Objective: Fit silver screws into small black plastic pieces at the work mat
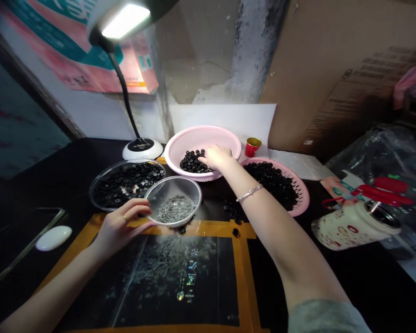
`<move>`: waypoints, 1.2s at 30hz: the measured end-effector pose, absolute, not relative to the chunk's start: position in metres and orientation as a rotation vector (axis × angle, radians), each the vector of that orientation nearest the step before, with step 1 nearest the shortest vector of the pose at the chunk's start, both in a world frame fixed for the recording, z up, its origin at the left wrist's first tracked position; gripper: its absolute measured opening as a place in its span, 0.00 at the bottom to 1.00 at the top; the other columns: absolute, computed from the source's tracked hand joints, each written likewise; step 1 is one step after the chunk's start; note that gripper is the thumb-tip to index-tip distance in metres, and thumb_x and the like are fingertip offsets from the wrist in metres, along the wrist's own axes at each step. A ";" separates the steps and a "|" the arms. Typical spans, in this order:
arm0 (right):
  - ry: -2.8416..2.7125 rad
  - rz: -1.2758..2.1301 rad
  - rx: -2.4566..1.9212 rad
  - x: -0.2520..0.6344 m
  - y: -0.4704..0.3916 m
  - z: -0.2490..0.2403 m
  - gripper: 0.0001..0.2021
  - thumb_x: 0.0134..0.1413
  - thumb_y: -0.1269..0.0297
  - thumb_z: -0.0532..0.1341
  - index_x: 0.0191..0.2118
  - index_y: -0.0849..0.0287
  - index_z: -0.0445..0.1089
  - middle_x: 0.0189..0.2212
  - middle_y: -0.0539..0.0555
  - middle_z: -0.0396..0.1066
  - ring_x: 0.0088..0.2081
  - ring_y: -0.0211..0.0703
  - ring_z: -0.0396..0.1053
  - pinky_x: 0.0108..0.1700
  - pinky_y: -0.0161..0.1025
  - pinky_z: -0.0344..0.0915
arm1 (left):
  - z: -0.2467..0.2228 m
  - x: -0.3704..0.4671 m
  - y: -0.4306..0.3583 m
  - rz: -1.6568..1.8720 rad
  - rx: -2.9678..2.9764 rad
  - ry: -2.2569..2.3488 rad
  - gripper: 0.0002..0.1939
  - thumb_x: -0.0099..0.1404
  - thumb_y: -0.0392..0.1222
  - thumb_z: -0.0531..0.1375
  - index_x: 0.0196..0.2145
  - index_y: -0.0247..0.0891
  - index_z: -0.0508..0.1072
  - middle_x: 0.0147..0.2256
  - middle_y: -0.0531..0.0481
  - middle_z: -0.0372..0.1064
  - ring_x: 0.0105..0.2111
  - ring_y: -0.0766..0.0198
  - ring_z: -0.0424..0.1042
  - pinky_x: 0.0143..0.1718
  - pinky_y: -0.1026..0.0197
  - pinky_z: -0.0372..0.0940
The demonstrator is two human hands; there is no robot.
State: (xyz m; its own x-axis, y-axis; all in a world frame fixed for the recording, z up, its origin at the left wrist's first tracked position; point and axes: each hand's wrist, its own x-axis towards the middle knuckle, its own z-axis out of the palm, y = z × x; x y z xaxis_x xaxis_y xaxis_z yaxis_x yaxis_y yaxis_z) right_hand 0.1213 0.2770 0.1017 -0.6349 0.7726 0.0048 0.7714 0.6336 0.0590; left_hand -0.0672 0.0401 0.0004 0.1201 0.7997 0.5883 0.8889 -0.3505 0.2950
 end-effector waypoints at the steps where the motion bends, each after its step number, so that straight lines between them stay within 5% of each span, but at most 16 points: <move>1: 2.815 0.083 1.335 0.125 0.272 0.108 0.21 0.61 0.56 0.50 0.44 0.68 0.71 0.40 0.65 0.71 0.40 0.53 0.70 0.35 0.43 0.61 | -0.001 -0.069 0.041 -1.045 -2.230 -1.715 0.11 0.60 0.47 0.61 0.35 0.37 0.71 0.40 0.46 0.70 0.38 0.61 0.73 0.36 0.65 0.69; 10: 2.647 -0.198 1.019 0.170 0.227 0.137 0.06 0.50 0.73 0.60 0.31 0.66 0.76 0.22 0.52 0.71 0.27 0.41 0.69 0.31 0.39 0.62 | 0.000 -0.081 0.044 -0.911 -2.222 -1.629 0.14 0.59 0.51 0.61 0.34 0.37 0.69 0.39 0.45 0.70 0.36 0.58 0.73 0.37 0.60 0.67; 13: 2.730 -0.188 0.895 0.173 0.217 0.108 0.09 0.51 0.75 0.60 0.37 0.62 0.75 0.30 0.53 0.74 0.30 0.40 0.70 0.33 0.37 0.63 | 0.002 -0.082 0.045 -0.897 -2.238 -1.588 0.13 0.60 0.50 0.61 0.34 0.37 0.68 0.38 0.45 0.70 0.36 0.58 0.73 0.37 0.60 0.67; 18: 2.938 -0.018 0.757 0.166 0.202 0.044 0.14 0.60 0.65 0.56 0.51 0.60 0.67 0.47 0.61 0.68 0.43 0.49 0.68 0.36 0.40 0.63 | 0.000 -0.082 0.046 -0.892 -2.220 -1.581 0.13 0.59 0.50 0.62 0.35 0.37 0.69 0.39 0.44 0.70 0.37 0.57 0.73 0.38 0.60 0.68; 24: 2.987 0.074 0.715 0.165 0.195 0.011 0.09 0.60 0.74 0.53 0.41 0.61 0.70 0.39 0.56 0.72 0.39 0.42 0.68 0.36 0.36 0.61 | 0.001 -0.077 0.045 -0.937 -2.238 -1.627 0.12 0.58 0.47 0.63 0.35 0.37 0.69 0.39 0.45 0.70 0.38 0.59 0.73 0.40 0.61 0.69; 28: 2.964 0.196 1.044 0.173 0.182 0.015 0.09 0.56 0.79 0.54 0.34 0.68 0.71 0.33 0.65 0.72 0.37 0.51 0.68 0.33 0.42 0.59 | 0.005 -0.073 0.043 -0.989 -2.252 -1.665 0.11 0.59 0.47 0.62 0.34 0.37 0.69 0.38 0.46 0.70 0.37 0.60 0.72 0.41 0.61 0.68; 32: 3.022 0.218 1.215 0.174 0.153 0.017 0.08 0.57 0.67 0.56 0.34 0.66 0.71 0.35 0.65 0.71 0.40 0.55 0.65 0.37 0.46 0.59 | 0.006 -0.070 0.042 -0.989 -2.265 -1.662 0.10 0.59 0.45 0.62 0.34 0.36 0.68 0.37 0.45 0.69 0.38 0.60 0.71 0.40 0.60 0.68; 36: 3.117 0.077 1.211 0.162 0.124 0.003 0.19 0.55 0.48 0.56 0.36 0.62 0.69 0.33 0.58 0.71 0.38 0.50 0.65 0.39 0.43 0.60 | 0.004 -0.070 0.041 -1.003 -2.274 -1.674 0.10 0.59 0.44 0.62 0.36 0.36 0.68 0.38 0.44 0.69 0.38 0.60 0.71 0.40 0.60 0.68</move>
